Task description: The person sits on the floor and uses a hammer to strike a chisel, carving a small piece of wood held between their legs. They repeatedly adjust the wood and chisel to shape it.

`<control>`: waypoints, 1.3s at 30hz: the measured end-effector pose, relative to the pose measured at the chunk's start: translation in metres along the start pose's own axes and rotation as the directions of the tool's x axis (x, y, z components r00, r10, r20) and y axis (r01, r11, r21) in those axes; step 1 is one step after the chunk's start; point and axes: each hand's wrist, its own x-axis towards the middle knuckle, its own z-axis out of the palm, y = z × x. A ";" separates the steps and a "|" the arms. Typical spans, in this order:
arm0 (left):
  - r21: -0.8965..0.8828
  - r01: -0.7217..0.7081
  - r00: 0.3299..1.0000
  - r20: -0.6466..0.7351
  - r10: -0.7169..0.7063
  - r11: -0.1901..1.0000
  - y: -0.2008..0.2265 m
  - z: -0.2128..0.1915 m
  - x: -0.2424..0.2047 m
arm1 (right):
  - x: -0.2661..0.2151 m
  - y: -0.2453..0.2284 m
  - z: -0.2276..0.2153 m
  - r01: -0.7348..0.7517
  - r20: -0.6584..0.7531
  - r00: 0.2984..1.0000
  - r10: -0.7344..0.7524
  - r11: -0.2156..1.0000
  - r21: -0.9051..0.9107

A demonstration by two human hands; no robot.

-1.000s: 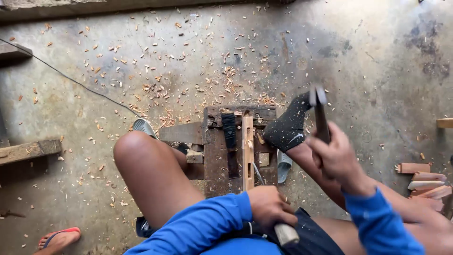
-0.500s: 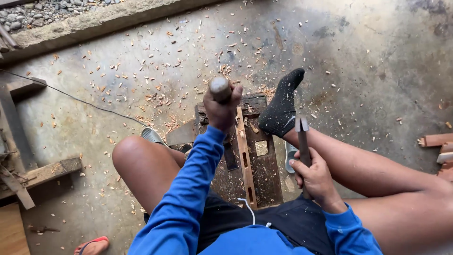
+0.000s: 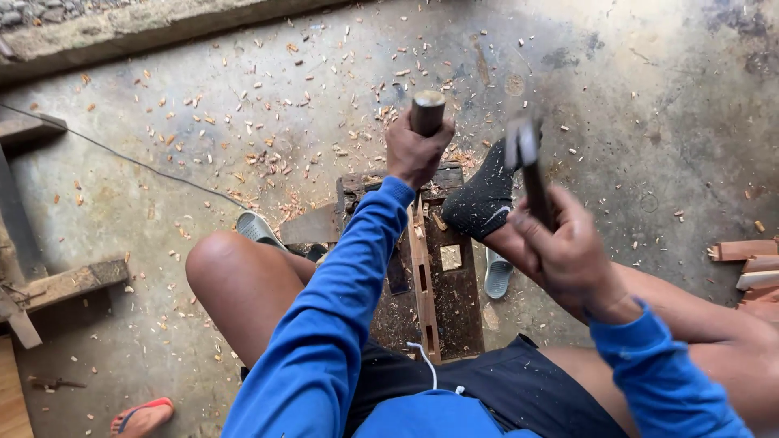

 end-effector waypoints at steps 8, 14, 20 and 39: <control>0.019 0.311 0.950 -0.024 -0.311 0.950 -0.016 -0.002 0.008 | 0.059 -0.122 0.000 0.471 0.028 0.882 -0.470 0.882 -0.026; 0.038 0.357 0.934 -0.013 -0.356 0.933 -0.027 0.006 0.012 | 0.211 -0.055 0.023 0.445 0.138 0.895 -0.424 0.849 -0.284; 0.096 0.258 0.965 -0.073 -0.252 0.961 -0.028 0.007 0.008 | 0.169 -0.116 0.039 -0.138 0.092 0.900 0.425 0.479 -0.867; 0.410 -0.621 0.681 0.705 0.199 0.668 0.011 -0.061 -0.126 | -0.057 0.074 0.007 -0.224 -0.093 0.969 0.228 0.973 0.047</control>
